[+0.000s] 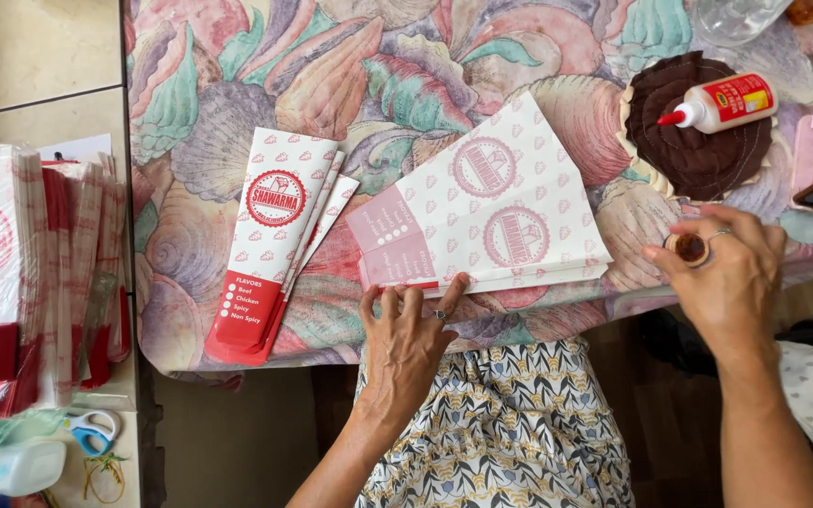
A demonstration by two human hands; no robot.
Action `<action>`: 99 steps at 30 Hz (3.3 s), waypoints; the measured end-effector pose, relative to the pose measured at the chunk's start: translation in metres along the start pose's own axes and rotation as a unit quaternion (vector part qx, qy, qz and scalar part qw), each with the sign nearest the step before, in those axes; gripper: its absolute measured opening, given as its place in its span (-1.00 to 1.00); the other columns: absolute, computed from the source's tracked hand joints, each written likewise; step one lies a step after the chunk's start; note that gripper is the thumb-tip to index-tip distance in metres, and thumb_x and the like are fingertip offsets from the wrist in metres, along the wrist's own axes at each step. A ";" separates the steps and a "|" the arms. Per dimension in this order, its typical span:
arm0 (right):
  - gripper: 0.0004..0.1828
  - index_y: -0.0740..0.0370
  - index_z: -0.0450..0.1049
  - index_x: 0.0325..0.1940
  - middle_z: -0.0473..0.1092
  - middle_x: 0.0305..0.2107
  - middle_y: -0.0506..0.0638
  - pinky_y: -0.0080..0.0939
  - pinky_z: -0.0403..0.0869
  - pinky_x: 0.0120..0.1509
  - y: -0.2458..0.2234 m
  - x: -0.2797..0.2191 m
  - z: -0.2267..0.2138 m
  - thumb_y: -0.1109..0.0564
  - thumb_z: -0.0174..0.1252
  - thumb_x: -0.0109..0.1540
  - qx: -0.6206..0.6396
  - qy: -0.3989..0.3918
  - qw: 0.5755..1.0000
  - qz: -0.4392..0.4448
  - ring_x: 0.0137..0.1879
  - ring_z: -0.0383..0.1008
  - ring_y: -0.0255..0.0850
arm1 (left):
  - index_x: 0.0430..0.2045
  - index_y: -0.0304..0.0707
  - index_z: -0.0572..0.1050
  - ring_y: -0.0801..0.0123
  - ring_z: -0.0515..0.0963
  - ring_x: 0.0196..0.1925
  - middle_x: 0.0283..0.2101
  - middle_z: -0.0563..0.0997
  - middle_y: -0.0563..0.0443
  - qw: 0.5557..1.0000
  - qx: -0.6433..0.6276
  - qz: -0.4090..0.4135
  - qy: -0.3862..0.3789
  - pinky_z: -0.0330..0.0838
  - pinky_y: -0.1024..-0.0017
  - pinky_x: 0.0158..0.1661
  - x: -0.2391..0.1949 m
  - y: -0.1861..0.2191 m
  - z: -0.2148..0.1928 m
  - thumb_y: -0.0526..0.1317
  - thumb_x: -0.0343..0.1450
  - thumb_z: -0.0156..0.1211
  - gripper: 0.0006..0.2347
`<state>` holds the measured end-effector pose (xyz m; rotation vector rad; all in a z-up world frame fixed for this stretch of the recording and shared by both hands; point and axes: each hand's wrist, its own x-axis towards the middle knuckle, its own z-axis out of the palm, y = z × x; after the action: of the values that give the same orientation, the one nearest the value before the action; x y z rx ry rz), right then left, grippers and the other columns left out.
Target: Folding and gluing paper food packaging at a workstation.
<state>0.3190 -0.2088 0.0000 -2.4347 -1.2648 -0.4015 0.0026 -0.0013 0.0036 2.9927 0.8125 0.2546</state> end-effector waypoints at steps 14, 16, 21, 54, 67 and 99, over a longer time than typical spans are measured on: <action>-0.71 0.35 0.53 -0.07 0.52 -0.17 0.13 -0.20 0.53 0.19 -0.145 0.021 0.028 0.34 0.38 0.14 0.278 -0.071 0.917 -0.275 -0.01 0.50 -0.07 | 0.41 0.21 0.21 0.09 0.40 -0.14 -0.23 0.39 0.01 1.000 -0.010 0.014 0.020 0.25 0.02 0.09 0.000 -0.002 -0.012 -0.09 0.37 0.32 -0.35; -0.74 0.30 0.51 -0.11 0.51 -0.21 0.05 -0.26 0.53 0.12 -0.119 0.019 0.021 0.33 0.37 0.16 0.286 -0.066 0.923 -0.250 -0.07 0.49 -0.14 | 0.40 0.20 0.24 0.08 0.40 -0.16 -0.26 0.38 0.02 0.999 -0.006 0.019 0.037 0.25 0.04 0.11 -0.001 -0.002 -0.013 -0.16 0.42 0.22 -0.42; -0.64 0.35 0.57 -0.04 0.57 -0.06 0.18 -0.13 0.48 0.13 -0.074 0.018 -0.015 0.30 0.46 0.11 0.244 -0.052 0.959 -0.135 -0.01 0.51 -0.05 | 0.39 0.21 0.22 0.13 0.41 -0.15 -0.23 0.43 0.00 0.999 -0.027 0.003 0.030 0.29 0.02 0.03 -0.002 -0.002 0.001 -0.04 0.34 0.42 -0.32; -0.24 0.42 0.34 0.18 0.42 -0.10 0.18 -0.20 0.55 0.23 -0.142 0.023 0.047 0.14 0.53 0.01 0.313 -0.118 0.910 -0.245 0.02 0.49 -0.03 | 0.46 0.03 -0.01 0.13 0.51 -0.12 -0.13 0.59 -0.10 0.994 -0.049 0.000 0.097 0.21 -0.04 0.18 -0.014 -0.009 0.043 0.03 0.42 0.35 -0.24; -0.52 0.26 0.54 0.08 0.43 -0.10 0.09 -0.02 0.45 0.18 -0.154 -0.009 0.072 0.13 0.43 0.10 0.232 0.068 0.925 -0.294 0.02 0.45 -0.04 | 0.28 0.26 0.40 0.18 0.33 -0.09 -0.19 0.39 -0.01 0.972 -0.144 -0.064 0.174 0.21 -0.01 0.15 -0.008 -0.004 0.034 0.15 0.42 0.17 -0.51; -0.73 0.21 0.68 -0.09 0.58 -0.15 -0.09 -0.04 0.20 0.15 -0.152 -0.006 0.048 0.05 0.45 0.20 0.153 0.090 0.944 -0.279 -0.06 0.43 -0.16 | -0.05 -0.32 0.59 0.09 0.43 -0.06 0.06 0.64 -0.16 0.888 -0.234 -0.124 0.375 0.48 0.34 -0.18 -0.002 -0.068 0.043 -0.37 0.42 0.35 -0.77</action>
<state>0.1945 -0.1111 -0.0167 -1.7162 -1.7718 -0.5164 -0.0259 0.0565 -0.0443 2.2625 0.9709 1.4152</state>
